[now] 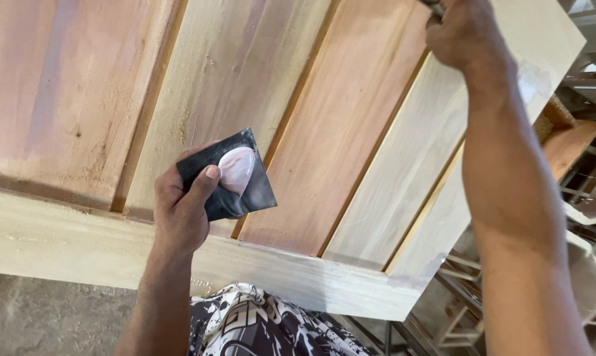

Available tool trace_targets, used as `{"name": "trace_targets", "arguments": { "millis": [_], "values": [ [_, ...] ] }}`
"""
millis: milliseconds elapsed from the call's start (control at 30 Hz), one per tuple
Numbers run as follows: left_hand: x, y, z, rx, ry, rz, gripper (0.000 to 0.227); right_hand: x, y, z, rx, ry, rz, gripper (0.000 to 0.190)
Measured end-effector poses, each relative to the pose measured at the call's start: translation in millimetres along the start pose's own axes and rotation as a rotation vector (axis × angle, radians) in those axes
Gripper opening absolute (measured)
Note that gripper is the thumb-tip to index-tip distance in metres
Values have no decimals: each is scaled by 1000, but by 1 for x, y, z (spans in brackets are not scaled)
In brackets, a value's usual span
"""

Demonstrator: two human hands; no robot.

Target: The person scoops pink wood filler from a container onto a sanding block and spreads it into the gaps between wooden planks on a large panel. They repeatedly apply and smooth the filler across multiple sections of the panel using the sanding block.

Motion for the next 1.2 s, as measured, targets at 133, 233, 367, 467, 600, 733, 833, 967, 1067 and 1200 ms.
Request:
{"name": "trace_targets", "arguments": {
  "millis": [133, 233, 367, 467, 600, 733, 833, 967, 1067, 1200],
  "values": [
    [14, 15, 21, 67, -23, -11, 34, -11, 12, -9, -141, -96, 115, 13],
    [15, 26, 28, 106, -5, 33, 35, -12, 9, 14, -46, -131, 20, 21],
    [14, 41, 24, 101, 21, 68, 34, -9, -7, 38, 41, -91, -89, 46],
    [19, 46, 21, 96, 55, 82, 35, -17, -12, 44, 18, -53, -86, 49],
    [20, 52, 17, 71, 116, 90, 36, -27, -31, 60, 84, -92, -39, 58],
    [15, 54, 19, 70, 129, 110, 38, -49, -71, 60, -68, -36, 3, 55],
    [7, 50, 21, 69, 133, 133, 38, -65, -101, 73, -115, -14, 35, 56],
    [-7, 42, 21, 52, 121, 171, 37, -68, -135, 113, -85, -83, 69, 59],
    [-7, 35, 23, 82, 128, 161, 37, -58, -145, 138, -76, -75, 117, 62],
    [-2, 37, 23, 86, 142, 147, 37, -37, -128, 101, -375, 146, 276, 55]
  ]
}}
Point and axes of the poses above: each hand's wrist, its own y-axis towards the middle knuckle, its own x-axis out of the back of the hand, z = x × y, the point moved 9 cm from there along y, towards the middle knuckle, and after that the axes turned 4 degrees about y, right-handed, at the moved point
